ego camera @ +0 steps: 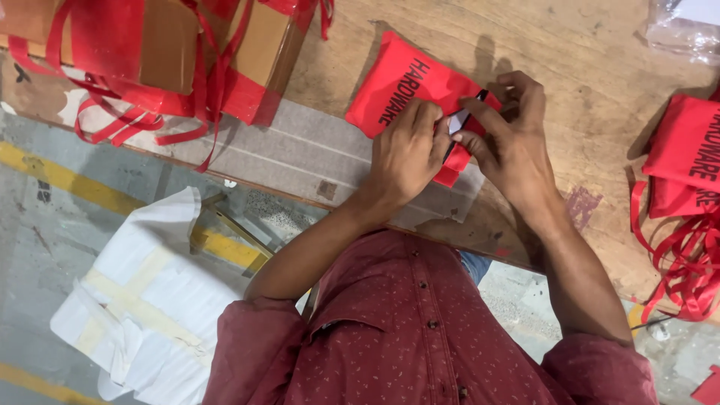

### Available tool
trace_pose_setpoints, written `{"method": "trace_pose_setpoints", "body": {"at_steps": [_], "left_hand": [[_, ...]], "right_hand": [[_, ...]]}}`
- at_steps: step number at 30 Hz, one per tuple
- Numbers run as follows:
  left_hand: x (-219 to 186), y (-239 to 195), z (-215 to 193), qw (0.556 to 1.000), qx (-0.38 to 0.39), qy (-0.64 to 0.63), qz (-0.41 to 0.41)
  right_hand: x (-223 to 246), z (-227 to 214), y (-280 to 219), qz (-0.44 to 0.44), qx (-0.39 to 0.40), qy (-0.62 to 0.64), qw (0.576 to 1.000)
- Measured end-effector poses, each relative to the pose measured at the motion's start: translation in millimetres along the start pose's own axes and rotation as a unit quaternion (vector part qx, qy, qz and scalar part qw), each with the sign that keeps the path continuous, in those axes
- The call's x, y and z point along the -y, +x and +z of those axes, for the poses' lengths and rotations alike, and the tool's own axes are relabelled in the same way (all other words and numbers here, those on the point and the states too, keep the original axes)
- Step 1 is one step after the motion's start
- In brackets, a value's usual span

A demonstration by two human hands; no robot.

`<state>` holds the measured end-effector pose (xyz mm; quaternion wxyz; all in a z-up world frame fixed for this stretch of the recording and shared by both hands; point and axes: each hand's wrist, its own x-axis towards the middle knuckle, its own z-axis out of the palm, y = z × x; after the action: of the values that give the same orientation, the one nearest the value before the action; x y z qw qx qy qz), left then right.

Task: Packaging small hardware parts like screws, nuts, and a wrench into red fabric bags.

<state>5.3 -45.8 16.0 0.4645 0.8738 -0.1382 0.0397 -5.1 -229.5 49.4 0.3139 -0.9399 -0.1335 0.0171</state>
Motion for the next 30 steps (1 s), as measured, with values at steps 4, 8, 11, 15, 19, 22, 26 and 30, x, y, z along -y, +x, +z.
{"method": "trace_pose_setpoints", "body": {"at_steps": [4,8,11,15,19,22,26,30], "left_hand": [[6,-4,6,0.999,-0.033,-0.019,0.018],[4,-2,2,0.999,-0.014,-0.036,0.006],[0,-3,-2,0.999,-0.006,-0.032,0.019],[-2,-4,-5,0.998,-0.009,-0.048,0.027],[7,-12,7,0.999,0.035,-0.009,0.023],[5,-13,15,0.997,0.053,0.05,0.018],[-3,-8,15,0.996,0.027,0.078,0.045],[-8,-3,13,0.994,0.059,0.079,0.036]], "right_hand": [[-5,8,-12,0.06,-0.023,0.048,0.997],[-6,6,-14,0.083,0.015,0.074,0.994],[2,-4,-5,-0.075,0.048,-0.138,0.986],[4,-15,-5,-0.036,0.112,-0.054,0.992],[-3,-6,-17,-0.026,0.06,-0.135,0.989],[-23,15,-27,-0.005,-0.025,-0.25,0.968],[-8,1,-20,0.009,-0.062,-0.241,0.969],[-11,3,-17,0.073,-0.03,-0.069,0.994]]}}
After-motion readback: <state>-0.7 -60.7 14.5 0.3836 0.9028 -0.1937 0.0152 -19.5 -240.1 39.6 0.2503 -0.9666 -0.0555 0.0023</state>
